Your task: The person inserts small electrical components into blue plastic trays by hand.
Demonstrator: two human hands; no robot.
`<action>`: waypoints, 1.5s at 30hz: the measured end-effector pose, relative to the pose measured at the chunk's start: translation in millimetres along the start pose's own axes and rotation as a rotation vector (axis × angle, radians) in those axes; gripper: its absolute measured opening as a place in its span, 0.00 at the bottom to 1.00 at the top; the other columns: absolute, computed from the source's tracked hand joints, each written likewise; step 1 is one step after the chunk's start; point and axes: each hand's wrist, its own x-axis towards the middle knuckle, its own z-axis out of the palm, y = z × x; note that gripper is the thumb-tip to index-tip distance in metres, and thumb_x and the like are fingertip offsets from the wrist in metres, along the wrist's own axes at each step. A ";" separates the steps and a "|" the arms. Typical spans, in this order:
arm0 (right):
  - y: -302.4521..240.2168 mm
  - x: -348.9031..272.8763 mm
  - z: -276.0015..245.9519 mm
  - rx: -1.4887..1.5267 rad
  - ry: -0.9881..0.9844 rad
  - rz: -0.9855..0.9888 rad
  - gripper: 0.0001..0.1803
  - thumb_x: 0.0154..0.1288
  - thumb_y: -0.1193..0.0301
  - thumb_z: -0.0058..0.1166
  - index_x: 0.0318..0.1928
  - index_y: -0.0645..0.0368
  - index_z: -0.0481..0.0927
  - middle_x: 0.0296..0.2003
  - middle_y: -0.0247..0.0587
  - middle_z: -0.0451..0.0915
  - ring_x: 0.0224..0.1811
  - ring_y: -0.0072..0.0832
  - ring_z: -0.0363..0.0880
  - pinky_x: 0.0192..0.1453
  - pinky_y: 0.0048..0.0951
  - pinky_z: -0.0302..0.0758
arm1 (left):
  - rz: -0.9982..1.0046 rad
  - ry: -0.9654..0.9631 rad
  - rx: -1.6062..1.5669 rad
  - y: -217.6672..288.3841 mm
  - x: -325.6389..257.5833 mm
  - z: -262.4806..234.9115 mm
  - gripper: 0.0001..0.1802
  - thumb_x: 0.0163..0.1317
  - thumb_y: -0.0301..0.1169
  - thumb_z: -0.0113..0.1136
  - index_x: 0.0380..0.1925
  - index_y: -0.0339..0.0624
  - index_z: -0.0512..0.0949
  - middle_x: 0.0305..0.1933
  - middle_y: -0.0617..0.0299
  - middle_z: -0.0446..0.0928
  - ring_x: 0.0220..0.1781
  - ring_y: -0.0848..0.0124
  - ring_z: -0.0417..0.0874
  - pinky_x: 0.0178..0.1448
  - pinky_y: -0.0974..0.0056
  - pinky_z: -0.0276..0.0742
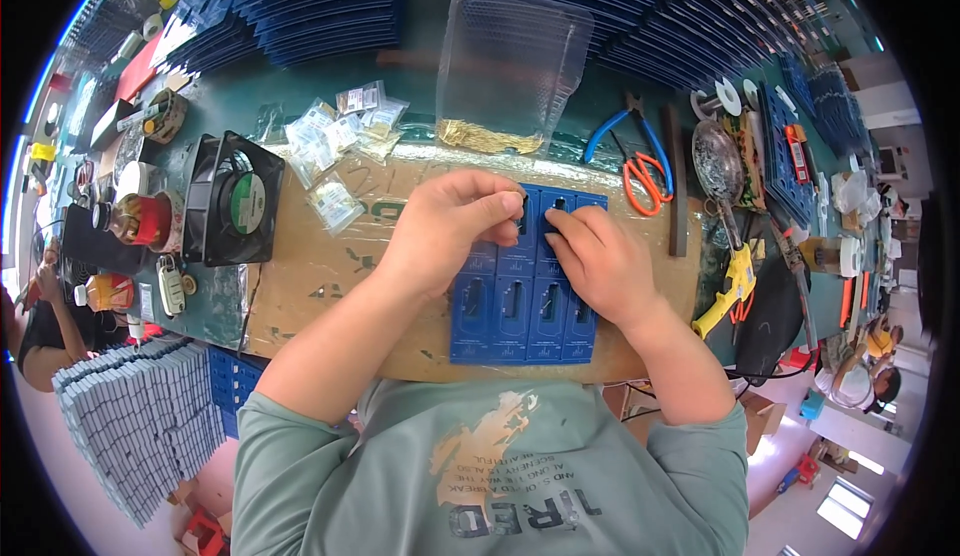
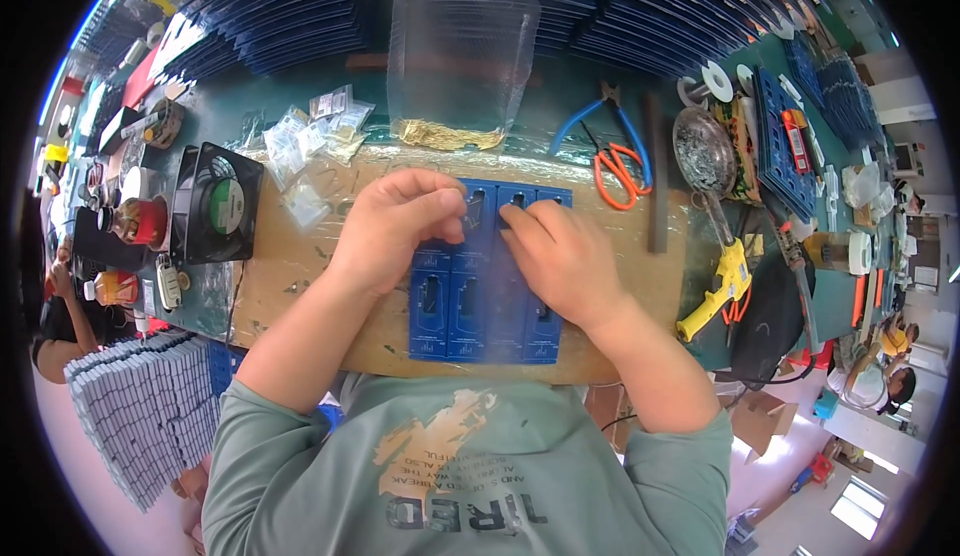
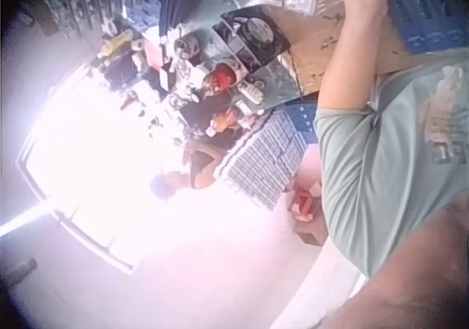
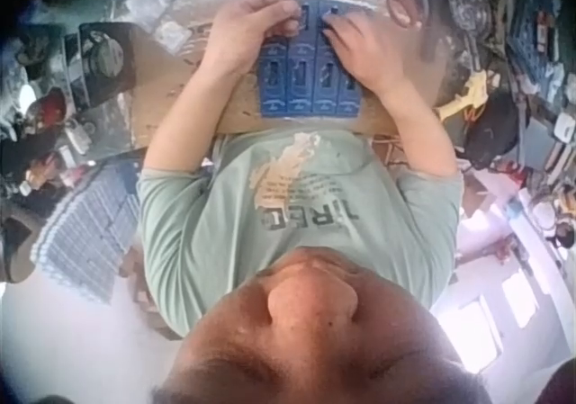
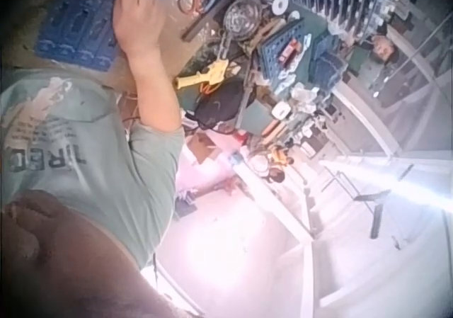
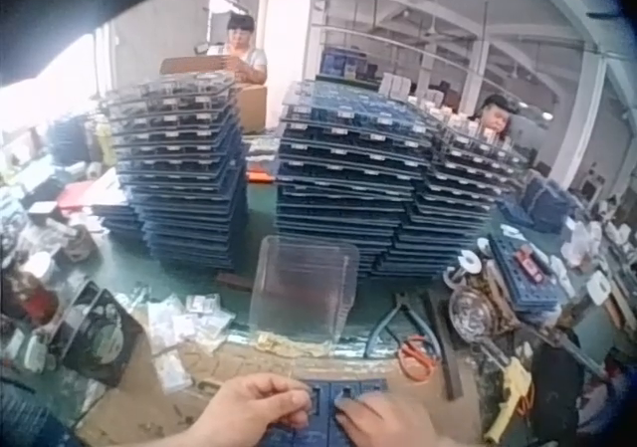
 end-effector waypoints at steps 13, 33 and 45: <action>-12.7 5.8 -12.9 0.236 0.070 0.110 0.11 0.60 0.71 0.61 0.44 0.56 0.83 0.35 0.37 0.78 0.32 0.34 0.79 0.32 0.30 0.76 | -0.091 -0.057 -0.016 -0.6 -1.1 1.0 0.10 0.63 0.25 0.63 0.42 0.32 0.79 0.36 0.57 0.82 0.34 0.70 0.83 0.43 0.67 0.80; -7.6 21.2 -10.7 0.643 -0.050 0.436 0.05 0.65 0.72 0.56 0.37 0.60 0.77 0.34 0.41 0.76 0.37 0.36 0.76 0.41 0.32 0.73 | -0.067 0.023 0.212 1.3 -6.2 4.1 0.10 0.63 0.27 0.64 0.42 0.32 0.80 0.35 0.59 0.82 0.33 0.72 0.83 0.42 0.69 0.81; 6.1 8.0 -2.8 0.314 -0.191 0.378 0.05 0.63 0.69 0.57 0.37 0.55 0.77 0.35 0.40 0.77 0.37 0.41 0.78 0.39 0.38 0.75 | -0.022 0.021 0.095 1.9 -4.4 2.8 0.11 0.64 0.29 0.64 0.42 0.33 0.80 0.36 0.58 0.83 0.33 0.71 0.83 0.42 0.68 0.81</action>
